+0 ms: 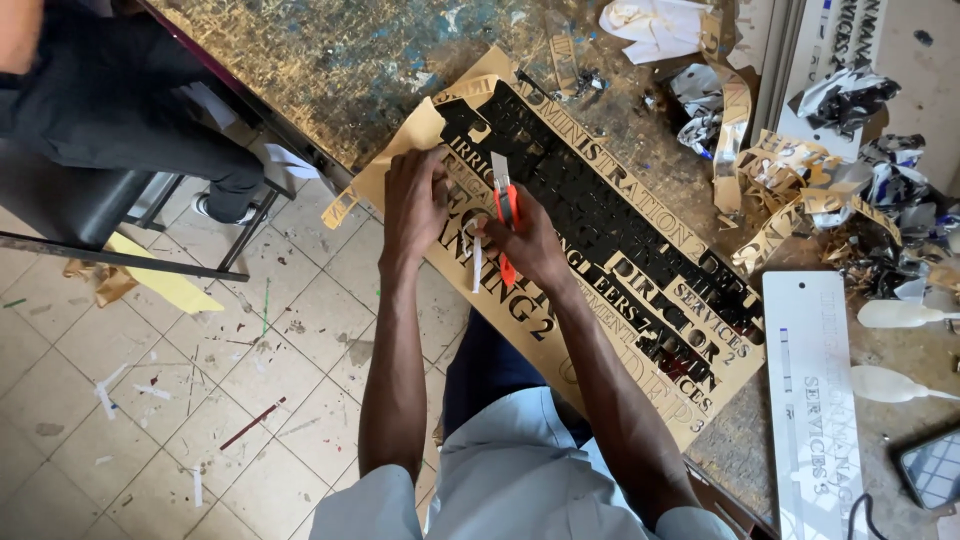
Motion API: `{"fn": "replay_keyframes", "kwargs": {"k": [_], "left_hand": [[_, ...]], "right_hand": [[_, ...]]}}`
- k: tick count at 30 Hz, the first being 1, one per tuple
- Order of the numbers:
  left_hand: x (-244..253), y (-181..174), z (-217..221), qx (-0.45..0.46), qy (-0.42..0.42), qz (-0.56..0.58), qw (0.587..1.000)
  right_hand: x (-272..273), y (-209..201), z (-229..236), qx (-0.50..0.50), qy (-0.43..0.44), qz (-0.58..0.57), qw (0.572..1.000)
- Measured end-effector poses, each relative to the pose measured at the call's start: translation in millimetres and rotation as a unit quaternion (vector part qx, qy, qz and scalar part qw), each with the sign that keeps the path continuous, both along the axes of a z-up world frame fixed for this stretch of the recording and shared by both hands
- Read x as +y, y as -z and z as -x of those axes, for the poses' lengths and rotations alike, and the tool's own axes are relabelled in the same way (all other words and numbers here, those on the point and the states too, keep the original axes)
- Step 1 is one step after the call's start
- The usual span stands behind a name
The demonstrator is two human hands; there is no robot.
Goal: A person uses a weeding tool to lift and peel away excess vinyl from a large stencil sheet on a workbench.
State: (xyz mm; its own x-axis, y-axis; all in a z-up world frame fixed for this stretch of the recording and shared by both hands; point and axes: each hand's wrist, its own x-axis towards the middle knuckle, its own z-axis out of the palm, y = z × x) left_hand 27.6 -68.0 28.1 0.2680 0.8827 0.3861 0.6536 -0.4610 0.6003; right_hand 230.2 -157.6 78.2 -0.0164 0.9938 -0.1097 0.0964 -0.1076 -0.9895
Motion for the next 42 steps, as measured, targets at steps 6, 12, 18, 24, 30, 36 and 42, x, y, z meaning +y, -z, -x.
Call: {"fn": "replay_keyframes", "kwargs": {"k": [6, 12, 18, 24, 30, 36, 42], "left_hand": [[-16.8, -33.4, -8.2, -0.048, -0.047, 0.004, 0.998], [-6.3, -17.3, -8.0, -0.077, -0.043, 0.021, 0.996], [1.6, 2.6, -3.6, -0.144, 0.026, -0.004, 0.989], [-18.4, -15.3, -14.5, -0.205, 0.077, -0.006, 0.976], [-31.8, -38.8, -14.5, -0.334, 0.071, 0.101, 0.934], [-26.8, -23.5, -23.3, -0.259, 0.015, 0.139, 0.956], [-29.2, -24.2, -28.8, -0.224, 0.027, 0.089, 0.97]], "right_hand": [[6.9, -15.5, 12.6, 0.028, -0.001, 0.011, 1.0], [41.0, 1.2, 20.8, 0.066, -0.015, -0.015, 0.998], [42.4, -12.5, 24.9, 0.046, 0.015, -0.026, 0.999], [51.5, 6.4, 18.4, -0.019, 0.015, -0.072, 0.997], [44.8, 6.9, 9.4, 0.119, 0.073, -0.052, 0.989], [39.1, 1.8, -0.5, 0.21, 0.088, -0.043, 0.973], [23.1, 3.0, -15.6, 0.232, 0.106, -0.076, 0.964]]}}
